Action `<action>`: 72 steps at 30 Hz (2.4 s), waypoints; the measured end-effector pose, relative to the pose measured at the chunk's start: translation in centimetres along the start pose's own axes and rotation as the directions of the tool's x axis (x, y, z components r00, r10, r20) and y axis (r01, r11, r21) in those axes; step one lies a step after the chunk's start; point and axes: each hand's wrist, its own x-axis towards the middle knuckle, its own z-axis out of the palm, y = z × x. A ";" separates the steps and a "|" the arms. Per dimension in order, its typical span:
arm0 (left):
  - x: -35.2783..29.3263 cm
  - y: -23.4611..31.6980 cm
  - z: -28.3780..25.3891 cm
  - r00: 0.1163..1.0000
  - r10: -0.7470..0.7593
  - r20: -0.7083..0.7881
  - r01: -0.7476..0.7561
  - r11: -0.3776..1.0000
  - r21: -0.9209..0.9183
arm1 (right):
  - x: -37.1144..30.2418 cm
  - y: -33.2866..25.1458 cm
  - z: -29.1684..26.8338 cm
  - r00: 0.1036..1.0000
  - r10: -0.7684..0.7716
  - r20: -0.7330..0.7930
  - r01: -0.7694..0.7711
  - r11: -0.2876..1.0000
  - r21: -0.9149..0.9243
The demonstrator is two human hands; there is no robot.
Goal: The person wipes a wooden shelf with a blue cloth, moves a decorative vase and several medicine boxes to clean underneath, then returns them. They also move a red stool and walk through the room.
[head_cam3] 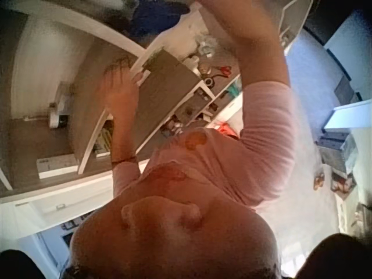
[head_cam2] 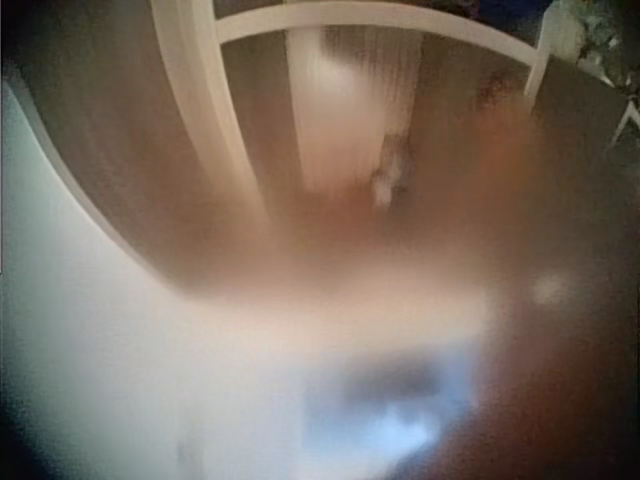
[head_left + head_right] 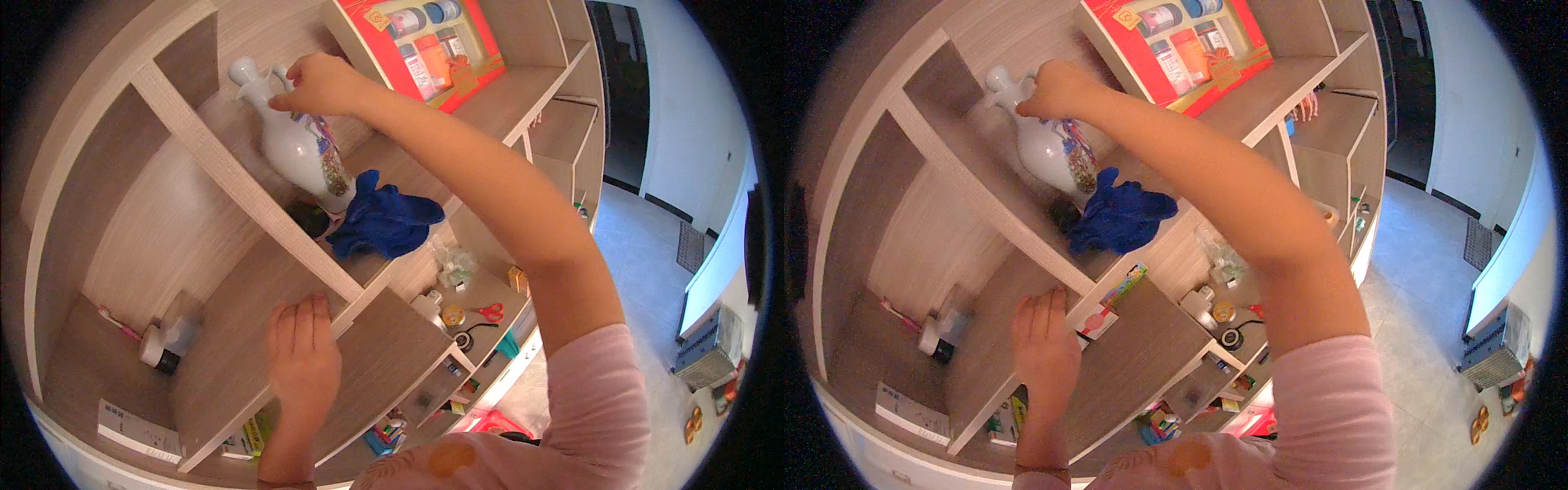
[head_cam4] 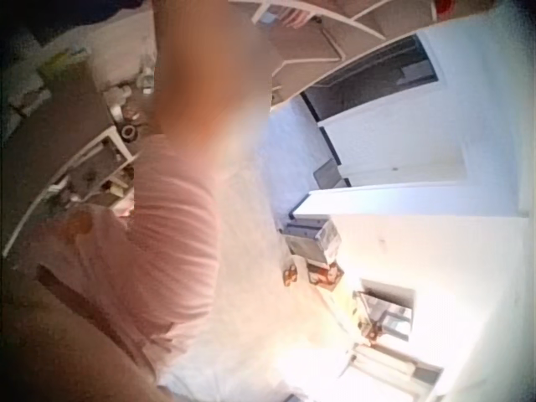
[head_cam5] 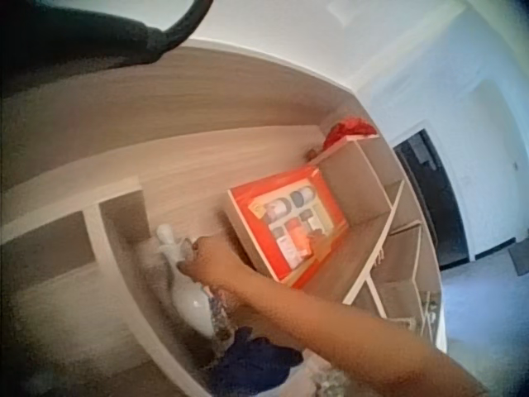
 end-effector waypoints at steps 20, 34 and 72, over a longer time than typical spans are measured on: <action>-0.5 -0.7 -0.3 1.000 -0.018 0.014 0.019 0.999 -0.028 | 3.6 1.3 4.7 0.977 0.187 0.100 -0.203 0.962 0.182; -0.7 -0.3 -1.0 0.998 -0.012 0.068 0.014 1.000 -0.020 | 3.8 0.1 -5.4 0.950 0.259 -0.173 -0.161 0.885 0.437; 7.3 5.3 -4.3 0.977 -0.147 0.155 0.041 -0.584 -0.810 | -11.3 -10.5 -15.5 0.930 -0.164 -0.330 0.181 0.983 0.023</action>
